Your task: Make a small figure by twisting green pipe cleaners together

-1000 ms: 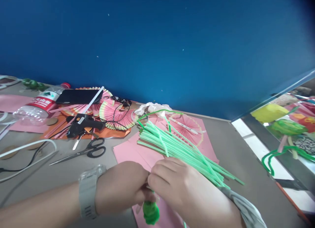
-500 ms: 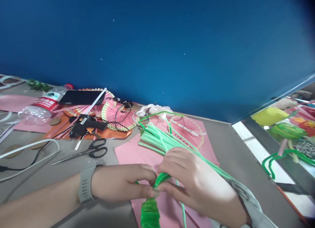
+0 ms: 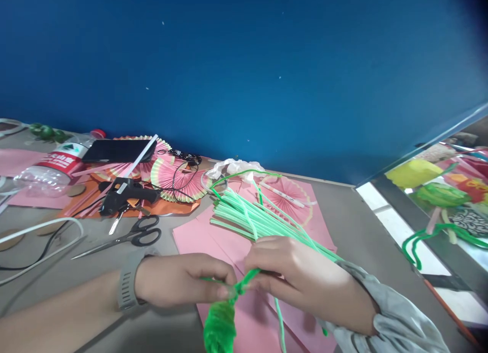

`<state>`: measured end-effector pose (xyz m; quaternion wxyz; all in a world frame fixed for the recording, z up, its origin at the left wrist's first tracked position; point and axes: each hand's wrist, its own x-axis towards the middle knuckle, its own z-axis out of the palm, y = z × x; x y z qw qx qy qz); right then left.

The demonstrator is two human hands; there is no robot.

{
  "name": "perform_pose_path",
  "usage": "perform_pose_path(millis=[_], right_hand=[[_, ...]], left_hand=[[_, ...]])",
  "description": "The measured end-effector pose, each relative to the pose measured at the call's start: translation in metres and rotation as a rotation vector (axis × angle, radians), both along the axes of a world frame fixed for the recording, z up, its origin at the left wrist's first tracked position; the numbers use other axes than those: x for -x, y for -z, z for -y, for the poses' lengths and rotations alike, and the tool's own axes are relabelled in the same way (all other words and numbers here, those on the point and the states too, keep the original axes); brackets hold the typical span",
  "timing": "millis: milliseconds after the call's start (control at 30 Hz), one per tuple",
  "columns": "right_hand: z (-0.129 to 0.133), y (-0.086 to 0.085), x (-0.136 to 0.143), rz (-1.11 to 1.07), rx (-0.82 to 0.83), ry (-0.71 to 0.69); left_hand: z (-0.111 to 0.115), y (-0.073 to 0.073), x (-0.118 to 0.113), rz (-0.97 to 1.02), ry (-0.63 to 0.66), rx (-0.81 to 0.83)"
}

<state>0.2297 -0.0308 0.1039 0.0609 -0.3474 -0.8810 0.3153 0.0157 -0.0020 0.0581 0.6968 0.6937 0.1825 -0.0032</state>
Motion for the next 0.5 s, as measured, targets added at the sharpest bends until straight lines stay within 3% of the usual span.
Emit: perform_pose_path(millis=[133,233,367,500], right_hand=[[-0.001,-0.002,0.005,-0.122,0.084,-0.158],[-0.003,0.003,0.012,-0.179,0.128,-0.248],[-0.008,0.012,0.016,-0.174,0.109,-0.257],[-0.006,0.012,0.014,-0.101,0.040,-0.247]], left_hand=[[0.003,-0.004,0.000,0.079,0.183,-0.008],[0.004,0.001,-0.003,0.137,0.316,0.062],[0.008,0.010,-0.007,0.160,0.364,0.127],[0.005,0.009,-0.007,0.139,0.375,0.126]])
